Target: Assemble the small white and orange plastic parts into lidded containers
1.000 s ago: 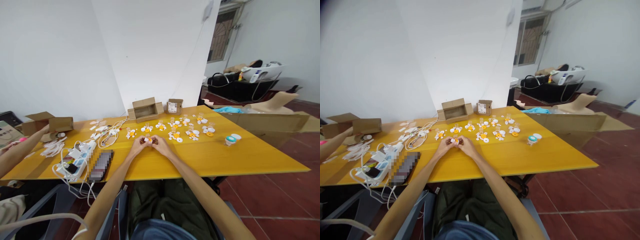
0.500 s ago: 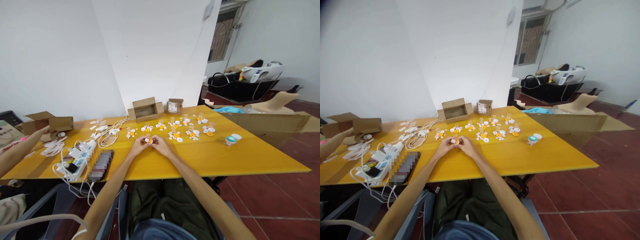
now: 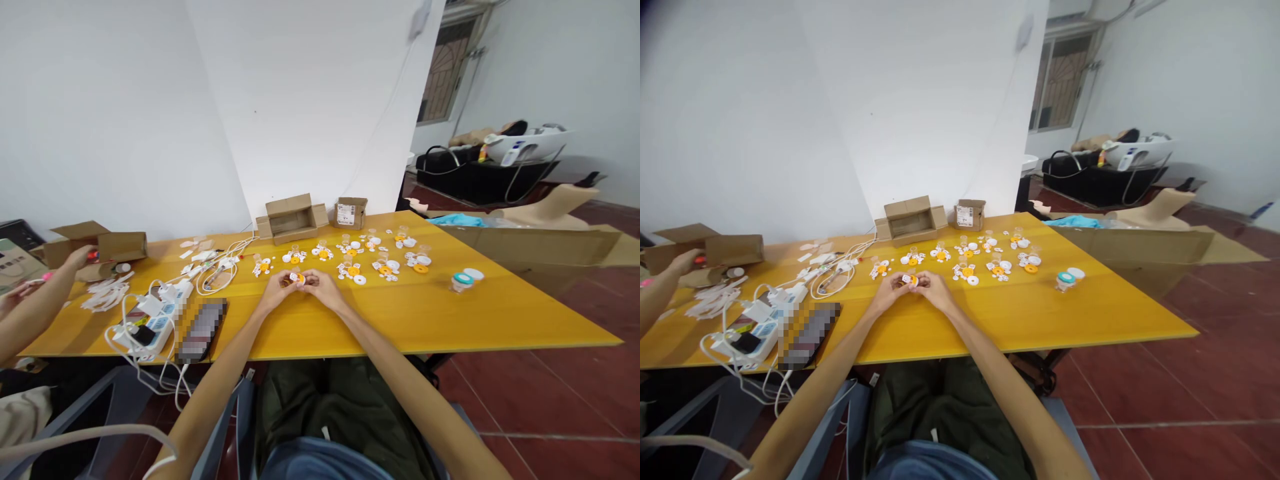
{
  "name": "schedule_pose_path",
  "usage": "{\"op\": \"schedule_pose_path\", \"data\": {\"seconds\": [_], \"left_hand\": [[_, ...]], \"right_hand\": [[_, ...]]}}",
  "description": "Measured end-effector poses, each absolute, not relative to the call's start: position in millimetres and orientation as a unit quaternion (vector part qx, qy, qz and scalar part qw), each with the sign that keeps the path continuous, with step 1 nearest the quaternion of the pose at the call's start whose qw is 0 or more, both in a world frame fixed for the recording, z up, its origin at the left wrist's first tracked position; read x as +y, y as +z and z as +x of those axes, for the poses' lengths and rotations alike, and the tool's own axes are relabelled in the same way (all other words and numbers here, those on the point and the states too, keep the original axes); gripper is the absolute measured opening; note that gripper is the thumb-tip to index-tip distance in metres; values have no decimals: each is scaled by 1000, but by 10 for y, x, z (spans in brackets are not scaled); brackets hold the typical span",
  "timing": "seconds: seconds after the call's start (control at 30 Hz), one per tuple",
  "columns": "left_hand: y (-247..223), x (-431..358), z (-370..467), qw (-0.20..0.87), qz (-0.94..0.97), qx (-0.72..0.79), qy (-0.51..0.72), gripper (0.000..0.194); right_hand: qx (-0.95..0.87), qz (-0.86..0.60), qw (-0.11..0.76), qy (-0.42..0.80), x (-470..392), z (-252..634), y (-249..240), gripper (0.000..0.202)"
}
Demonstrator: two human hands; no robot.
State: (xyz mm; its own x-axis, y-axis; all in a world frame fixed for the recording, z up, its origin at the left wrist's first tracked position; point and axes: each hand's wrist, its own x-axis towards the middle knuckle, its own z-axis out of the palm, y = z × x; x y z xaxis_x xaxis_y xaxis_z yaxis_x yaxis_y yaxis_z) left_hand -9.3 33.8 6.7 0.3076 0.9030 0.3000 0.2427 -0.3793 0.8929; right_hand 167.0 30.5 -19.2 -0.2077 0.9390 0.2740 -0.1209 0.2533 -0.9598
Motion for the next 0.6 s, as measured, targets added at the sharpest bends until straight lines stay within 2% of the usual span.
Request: {"op": "schedule_pose_path", "data": {"seconds": [0.17, 0.3, 0.6], "left_hand": [[53, 351, -83, 372, 714, 391, 446, 34], [63, 323, -66, 321, 737, 389, 450, 30], [117, 233, -39, 217, 777, 367, 463, 24]], "right_hand": [[-535, -315, 540, 568, 293, 1710, -175, 35], [-495, -289, 525, 629, 259, 1733, -157, 35], [-419, -281, 494, 708, 240, 1729, -119, 19]]}}
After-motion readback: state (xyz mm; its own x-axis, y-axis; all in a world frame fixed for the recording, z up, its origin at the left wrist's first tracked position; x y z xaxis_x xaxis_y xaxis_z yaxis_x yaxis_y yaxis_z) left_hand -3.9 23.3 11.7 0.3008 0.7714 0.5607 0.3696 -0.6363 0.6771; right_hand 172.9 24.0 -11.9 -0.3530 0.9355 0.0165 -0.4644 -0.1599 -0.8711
